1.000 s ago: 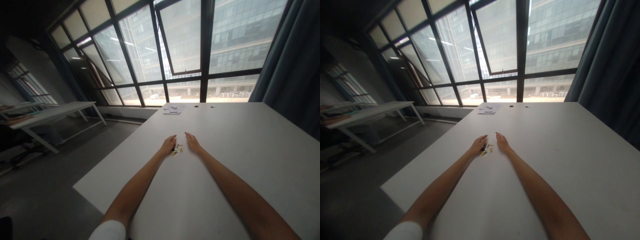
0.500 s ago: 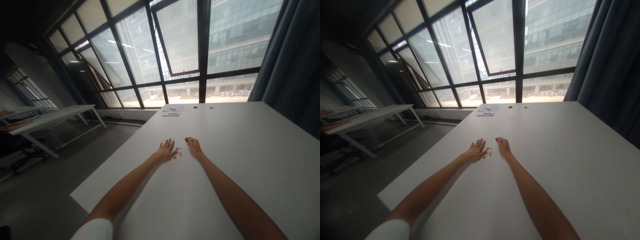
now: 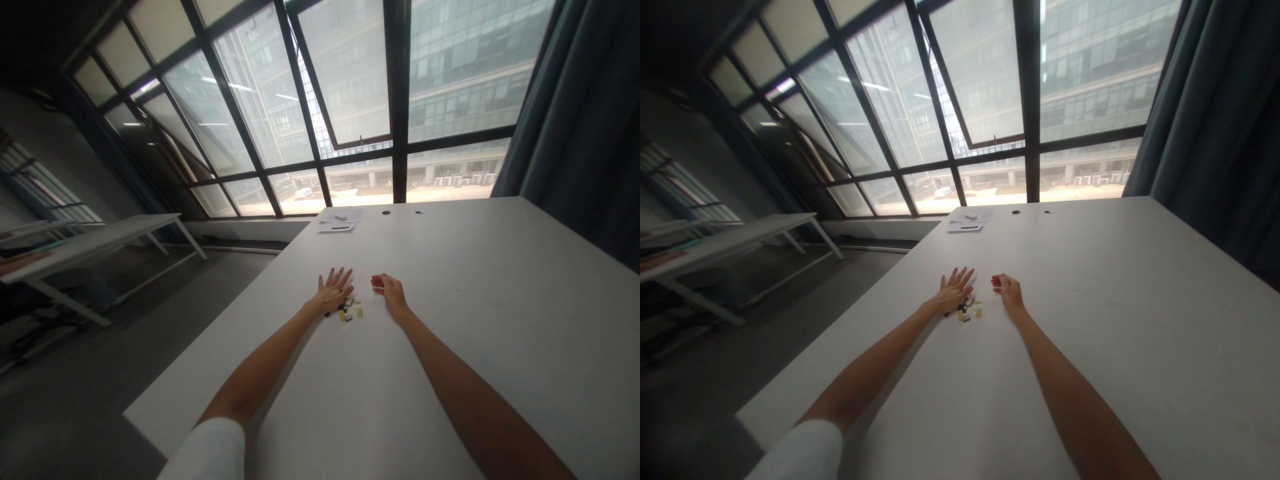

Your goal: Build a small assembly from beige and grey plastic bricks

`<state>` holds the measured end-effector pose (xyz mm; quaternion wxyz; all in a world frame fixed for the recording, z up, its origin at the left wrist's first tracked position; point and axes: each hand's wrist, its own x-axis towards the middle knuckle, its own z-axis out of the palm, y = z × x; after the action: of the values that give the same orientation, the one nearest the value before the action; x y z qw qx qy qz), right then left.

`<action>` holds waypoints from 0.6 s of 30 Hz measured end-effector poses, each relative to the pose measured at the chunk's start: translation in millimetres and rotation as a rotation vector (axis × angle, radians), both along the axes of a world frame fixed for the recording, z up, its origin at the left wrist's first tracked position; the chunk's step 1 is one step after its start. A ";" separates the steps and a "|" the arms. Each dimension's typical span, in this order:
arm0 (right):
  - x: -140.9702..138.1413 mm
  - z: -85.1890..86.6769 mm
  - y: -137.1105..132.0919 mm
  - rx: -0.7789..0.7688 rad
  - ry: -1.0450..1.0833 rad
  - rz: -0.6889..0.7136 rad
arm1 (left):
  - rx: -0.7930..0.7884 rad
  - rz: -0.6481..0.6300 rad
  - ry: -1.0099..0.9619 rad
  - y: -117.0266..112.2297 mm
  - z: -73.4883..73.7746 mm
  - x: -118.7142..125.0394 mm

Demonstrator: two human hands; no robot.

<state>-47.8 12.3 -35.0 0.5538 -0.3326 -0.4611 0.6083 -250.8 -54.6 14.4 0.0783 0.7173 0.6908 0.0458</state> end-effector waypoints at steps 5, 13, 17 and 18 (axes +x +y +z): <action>4.2 2.0 1.1 -0.143 0.192 0.065 | 0.024 -0.121 0.042 -15.6 -2.9 -2.1; 9.2 5.8 1.3 -0.229 0.279 0.126 | 0.101 -0.138 0.045 -48.0 -5.3 10.9; 9.2 7.3 2.8 -0.226 0.263 0.158 | 0.091 -0.116 0.048 -63.0 -5.2 12.3; 9.4 7.8 3.2 -0.226 0.264 0.165 | 0.107 -0.081 0.043 -65.9 -4.2 12.0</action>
<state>-38.4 15.5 -27.2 0.5168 -0.2711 -0.3390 0.7379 -238.8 -120.5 10.2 0.0267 0.7485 0.6595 0.0642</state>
